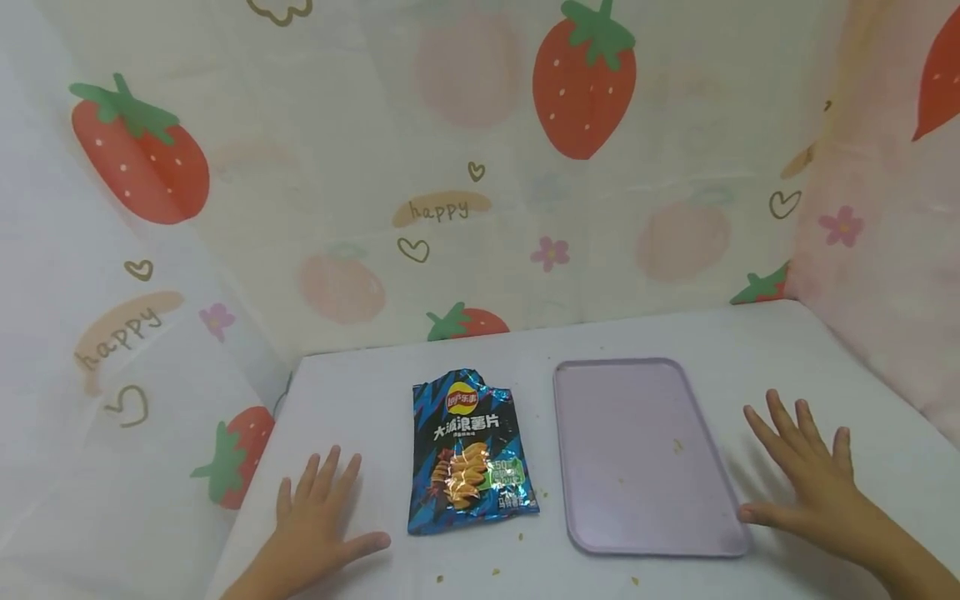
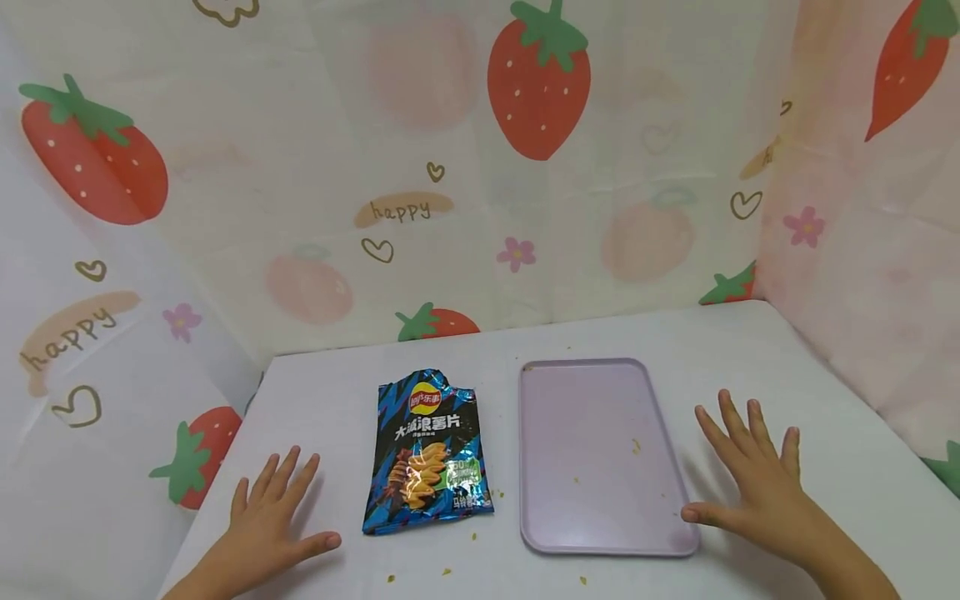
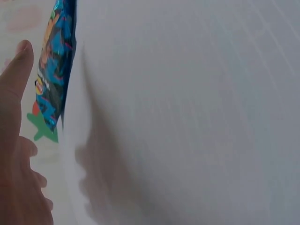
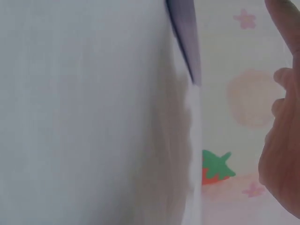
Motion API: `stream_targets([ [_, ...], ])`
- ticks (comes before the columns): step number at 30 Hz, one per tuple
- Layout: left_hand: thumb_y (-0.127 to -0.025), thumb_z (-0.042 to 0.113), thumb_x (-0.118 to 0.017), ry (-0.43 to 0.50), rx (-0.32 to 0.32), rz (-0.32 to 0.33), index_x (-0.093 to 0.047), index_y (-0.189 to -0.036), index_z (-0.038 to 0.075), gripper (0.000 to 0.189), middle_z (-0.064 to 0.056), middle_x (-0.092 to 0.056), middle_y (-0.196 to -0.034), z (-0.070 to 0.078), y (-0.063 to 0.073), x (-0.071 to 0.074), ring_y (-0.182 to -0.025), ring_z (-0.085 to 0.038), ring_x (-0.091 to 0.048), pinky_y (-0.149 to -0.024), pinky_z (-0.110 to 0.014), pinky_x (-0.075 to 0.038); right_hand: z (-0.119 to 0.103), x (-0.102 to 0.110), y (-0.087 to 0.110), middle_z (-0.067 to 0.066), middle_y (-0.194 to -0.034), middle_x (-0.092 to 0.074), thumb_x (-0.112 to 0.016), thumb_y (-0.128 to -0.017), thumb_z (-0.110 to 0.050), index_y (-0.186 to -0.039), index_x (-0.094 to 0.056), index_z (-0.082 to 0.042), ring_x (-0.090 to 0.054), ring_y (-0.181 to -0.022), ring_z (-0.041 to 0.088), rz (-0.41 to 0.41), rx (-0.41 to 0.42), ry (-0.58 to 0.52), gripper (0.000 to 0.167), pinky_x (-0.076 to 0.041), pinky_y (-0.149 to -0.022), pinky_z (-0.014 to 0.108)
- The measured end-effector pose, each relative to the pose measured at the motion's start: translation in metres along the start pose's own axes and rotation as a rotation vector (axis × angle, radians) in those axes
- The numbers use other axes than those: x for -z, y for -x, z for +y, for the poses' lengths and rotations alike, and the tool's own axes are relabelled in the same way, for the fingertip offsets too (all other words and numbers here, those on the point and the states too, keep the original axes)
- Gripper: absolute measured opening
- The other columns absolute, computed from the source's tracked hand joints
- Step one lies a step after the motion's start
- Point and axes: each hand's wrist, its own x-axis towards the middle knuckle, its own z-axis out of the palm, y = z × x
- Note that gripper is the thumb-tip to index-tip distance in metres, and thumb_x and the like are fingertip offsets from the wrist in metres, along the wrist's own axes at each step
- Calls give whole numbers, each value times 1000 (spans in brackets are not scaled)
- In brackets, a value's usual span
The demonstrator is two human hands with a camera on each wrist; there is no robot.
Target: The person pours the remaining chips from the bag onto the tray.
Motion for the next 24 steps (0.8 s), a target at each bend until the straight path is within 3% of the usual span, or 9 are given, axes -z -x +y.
stream_targets([
  [7,-69,91,-61,64,33,-121,-32,-161,20,121,-26,-24,-165,17,-3,-6,-151,-56,-14,-109,-83,-8,0,-10,6,7,-171,15,-92,-71,-33,-166,-10,-15,28,-153,27,-4,-7,-109,126,30,-104,72],
  [16,-66,86,-71,159,108,-173,-19,-163,7,136,-23,-28,-165,41,-11,-6,-152,-52,-17,-113,-80,-9,-3,-11,-7,5,-173,10,-92,-73,-30,-165,-10,-13,24,-153,6,-30,25,-190,124,30,-112,60],
  [19,-66,83,-75,219,107,-182,-19,-163,6,135,-22,-32,-164,44,-12,-10,-152,-51,-19,-113,-79,-10,-5,-15,-8,5,-172,9,-92,-71,-29,-165,-10,-11,23,-152,2,-42,29,-219,126,29,-112,64],
  [24,-64,78,-80,280,47,-167,-22,-163,8,135,-19,-35,-163,50,-13,-11,-151,-50,-21,-114,-77,-12,-5,-20,-7,11,-172,11,-92,-70,-28,-165,-5,-12,25,-150,-3,-85,36,-278,130,29,-108,69],
])
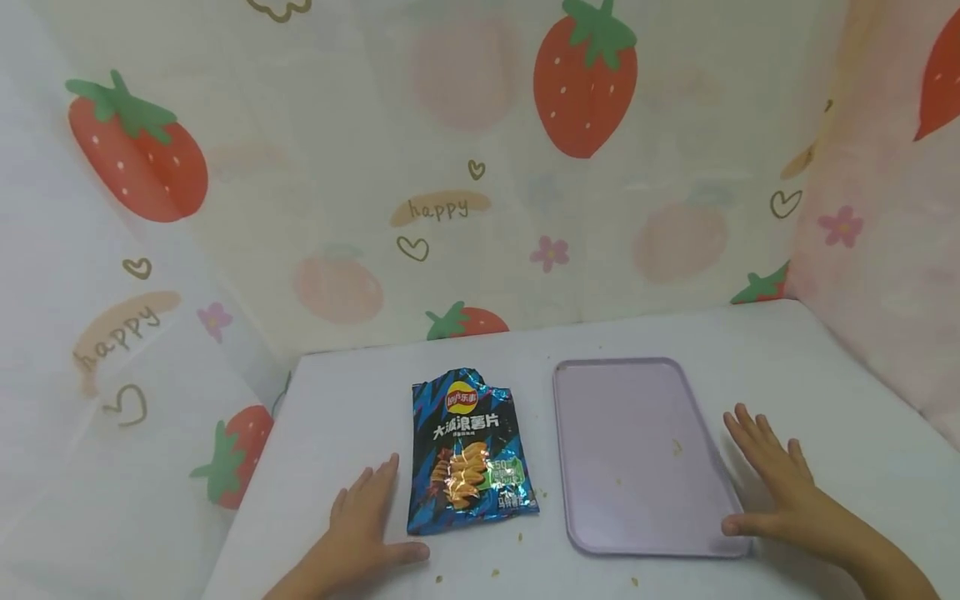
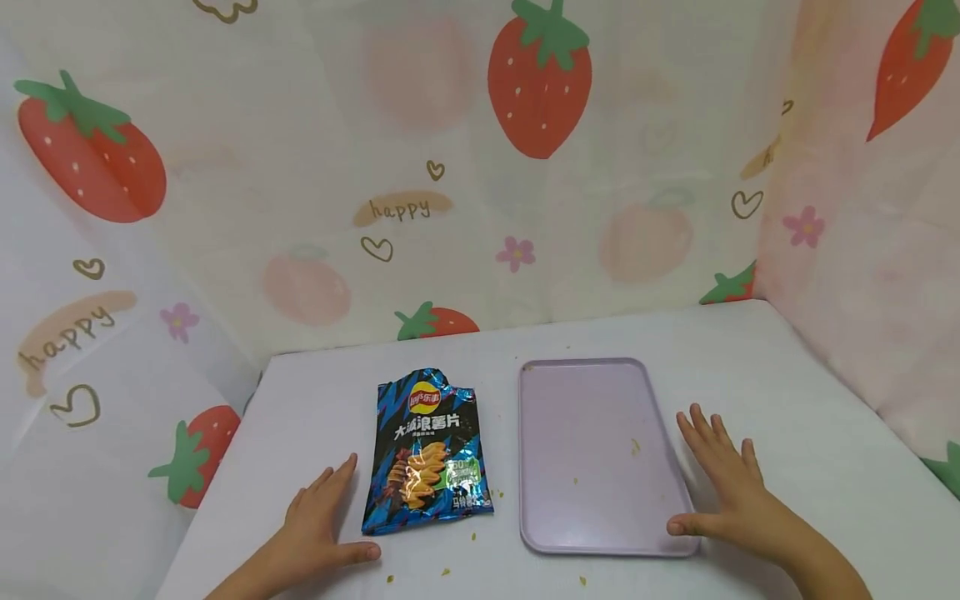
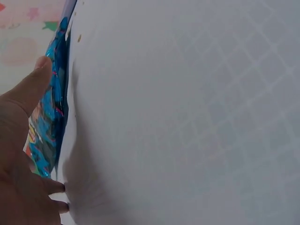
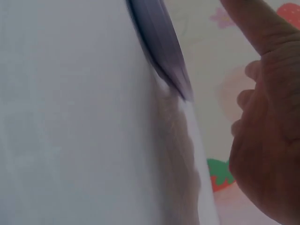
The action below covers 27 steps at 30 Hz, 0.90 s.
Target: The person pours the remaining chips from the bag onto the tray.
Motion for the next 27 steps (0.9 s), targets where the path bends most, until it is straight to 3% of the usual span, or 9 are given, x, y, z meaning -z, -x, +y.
stream_targets([
  [5,-64,73,-83,32,-36,13,-23,-163,9,133,-18,-36,-163,5,-2,0,-151,-49,-23,-116,-74,-14,5,-5,-1,18,-171,10,-93,-68,-27,-165,-4,-10,24,-149,-4,-32,17,-39,132,29,-111,64],
  [12,-70,59,-88,99,3,16,-22,-163,11,124,-22,-38,-160,12,-6,-6,-148,-50,-28,-117,-68,-25,13,-12,2,11,-172,7,-94,-66,-29,-163,-7,-1,19,-150,-7,-48,74,-45,133,26,-113,63],
  [15,-73,48,-89,116,12,16,-23,-163,10,118,-22,-38,-160,15,-6,-7,-148,-49,-29,-118,-66,-24,15,-13,3,6,-173,6,-94,-65,-31,-163,-8,-1,17,-150,-9,-61,88,-20,133,26,-119,44],
  [19,-77,39,-88,127,14,22,-24,-163,10,111,-19,-37,-162,18,-5,-7,-150,-46,-28,-119,-64,-24,17,-12,3,2,-173,3,-93,-65,-34,-163,-10,0,15,-151,-7,-65,108,30,132,24,-115,18],
  [27,-85,19,-82,152,-44,78,-35,-158,4,88,-25,-46,-154,21,-6,-4,-144,-49,-36,-117,-63,-29,15,-12,6,-12,-172,1,-93,-67,-32,-162,-16,-1,12,-151,-9,-67,94,53,126,23,-114,16],
])
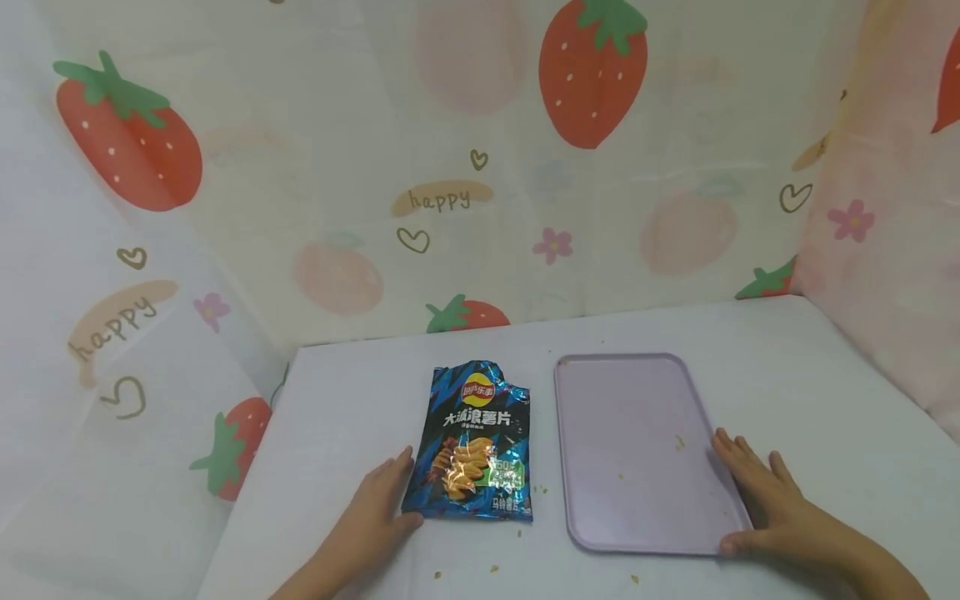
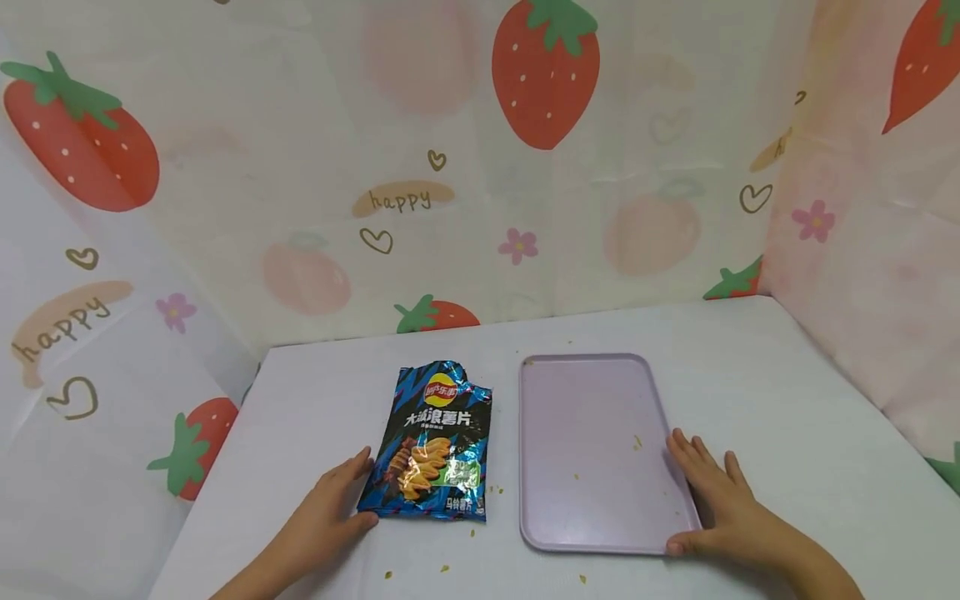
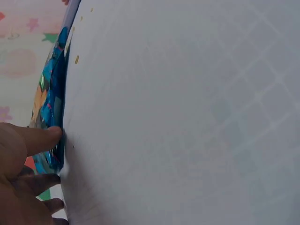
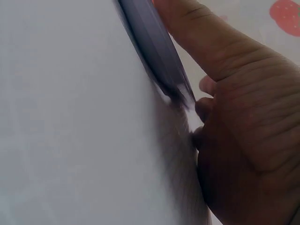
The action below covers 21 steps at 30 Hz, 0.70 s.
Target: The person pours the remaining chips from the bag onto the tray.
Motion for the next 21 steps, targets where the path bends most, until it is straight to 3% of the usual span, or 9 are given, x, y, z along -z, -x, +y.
stream_targets([
  [5,-87,12,-79,-11,24,73,-40,-154,0,78,-19,-54,-148,8,6,-2,-141,-45,-42,-117,-60,-31,20,-3,-16,-11,-172,0,-91,-71,-33,-162,-19,-1,12,-151,-9,-19,51,-8,121,23,-115,18],
  [13,-82,30,-86,-13,158,78,-44,-152,3,86,-10,-65,-139,20,-2,-6,-138,-41,-48,-116,-59,-33,28,-3,-16,-12,-171,1,-91,-70,-36,-162,-19,-1,11,-151,-9,-17,65,4,122,23,-115,19],
  [18,-78,29,-89,-61,201,106,-47,-149,3,87,-10,-68,-133,23,-8,-8,-130,-39,-54,-112,-59,-39,33,-4,-16,-4,-173,0,-90,-66,-52,-161,-19,2,10,-154,-3,-29,96,-5,130,23,-116,21],
  [21,-78,24,-89,-26,227,120,-48,-148,4,84,-10,-69,-129,24,-13,-8,-122,-34,-60,-106,-56,-45,33,-5,-17,1,-173,1,-87,-65,-61,-161,-19,3,12,-154,-1,-42,108,-1,133,24,-116,21],
])
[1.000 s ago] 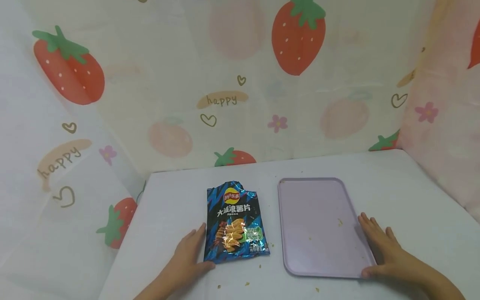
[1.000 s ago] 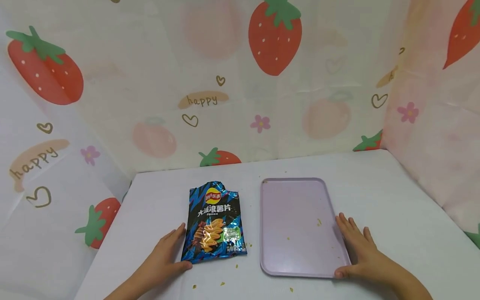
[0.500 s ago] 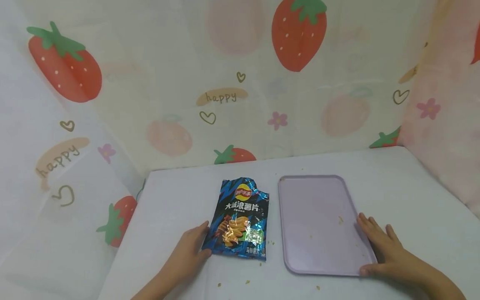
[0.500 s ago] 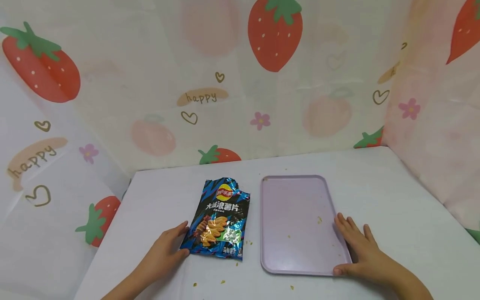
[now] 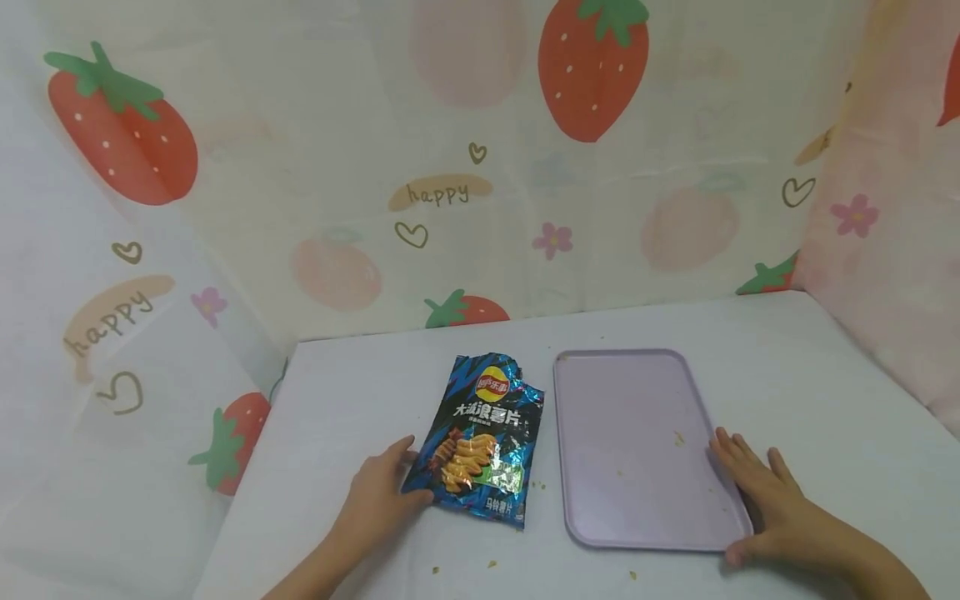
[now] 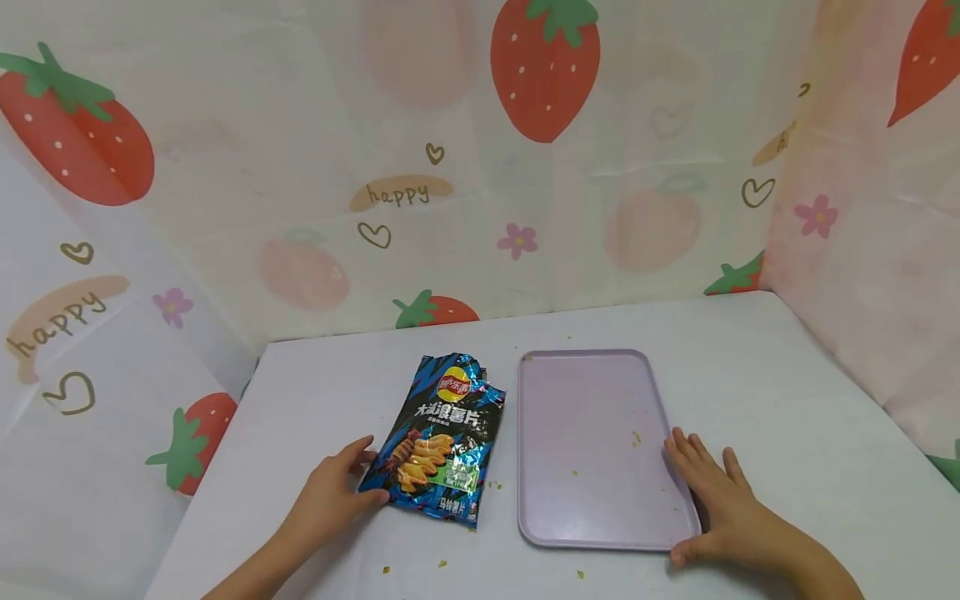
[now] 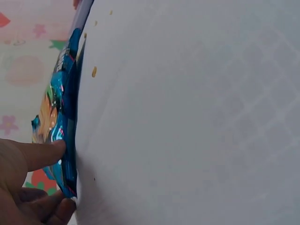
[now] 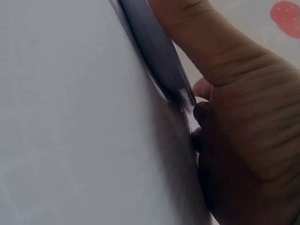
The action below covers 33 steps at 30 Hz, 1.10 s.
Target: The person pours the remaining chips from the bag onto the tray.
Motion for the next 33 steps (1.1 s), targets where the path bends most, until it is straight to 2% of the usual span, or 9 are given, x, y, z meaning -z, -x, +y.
stream_targets([
  [3,-78,19,-89,40,60,39,-49,-147,2,82,-10,-71,-124,5,3,0,-109,-27,-66,-98,-51,-52,21,-1,-16,1,-173,3,-85,-65,-64,-161,-18,3,14,-154,-1,-22,57,-11,134,25,-116,21],
  [7,-76,17,-90,81,94,22,-51,-144,0,81,-9,-72,-115,6,-4,0,-94,-18,-65,-87,-44,-56,21,-1,-16,3,-173,2,-86,-64,-63,-160,-19,4,14,-154,-1,-17,60,1,135,25,-115,21],
  [9,-75,19,-91,79,124,8,-54,-142,-1,78,-11,-73,-114,7,-7,0,-96,-23,-66,-90,-47,-55,22,-1,-16,3,-173,1,-87,-64,-63,-160,-19,4,13,-154,-1,-15,61,7,135,25,-116,21],
  [14,-75,19,-91,81,164,-27,-61,-133,-1,68,-17,-71,-119,9,-13,-1,-117,-37,-64,-103,-58,-47,23,-2,-16,4,-173,1,-88,-64,-61,-160,-19,4,13,-154,-2,-17,53,15,135,25,-116,21],
  [21,-79,10,-84,184,146,-44,-55,-136,-9,68,-27,-63,-133,13,-14,3,-130,-45,-54,-112,-61,-38,25,-2,-16,6,-173,1,-87,-65,-61,-161,-18,3,14,-154,-2,-20,37,25,135,25,-116,21],
  [24,-82,6,-80,257,137,-39,-52,-139,-8,65,-26,-61,-136,13,-14,5,-132,-44,-53,-113,-60,-37,25,-2,-15,6,-173,0,-87,-64,-62,-161,-17,2,14,-153,-3,-21,26,39,136,25,-116,21],
  [27,-85,2,-77,343,116,-23,-53,-140,-1,61,-20,-64,-130,12,-12,6,-122,-36,-61,-106,-53,-47,25,-2,-15,7,-173,0,-88,-62,-61,-162,-17,1,15,-153,-4,-24,11,46,137,25,-115,20],
  [29,-86,-1,-75,410,96,-11,-55,-139,3,57,-16,-66,-123,11,-11,7,-113,-30,-66,-96,-46,-55,25,-2,-15,8,-173,-1,-89,-62,-59,-161,-17,1,15,-152,-5,-21,7,40,137,25,-115,20],
  [33,-88,-4,-72,506,55,10,-59,-135,10,51,-12,-64,-121,12,-8,9,-109,-26,-69,-86,-33,-59,23,-2,-15,5,-173,0,-89,-62,-58,-161,-17,4,14,-152,-5,-12,19,35,137,25,-116,20],
])
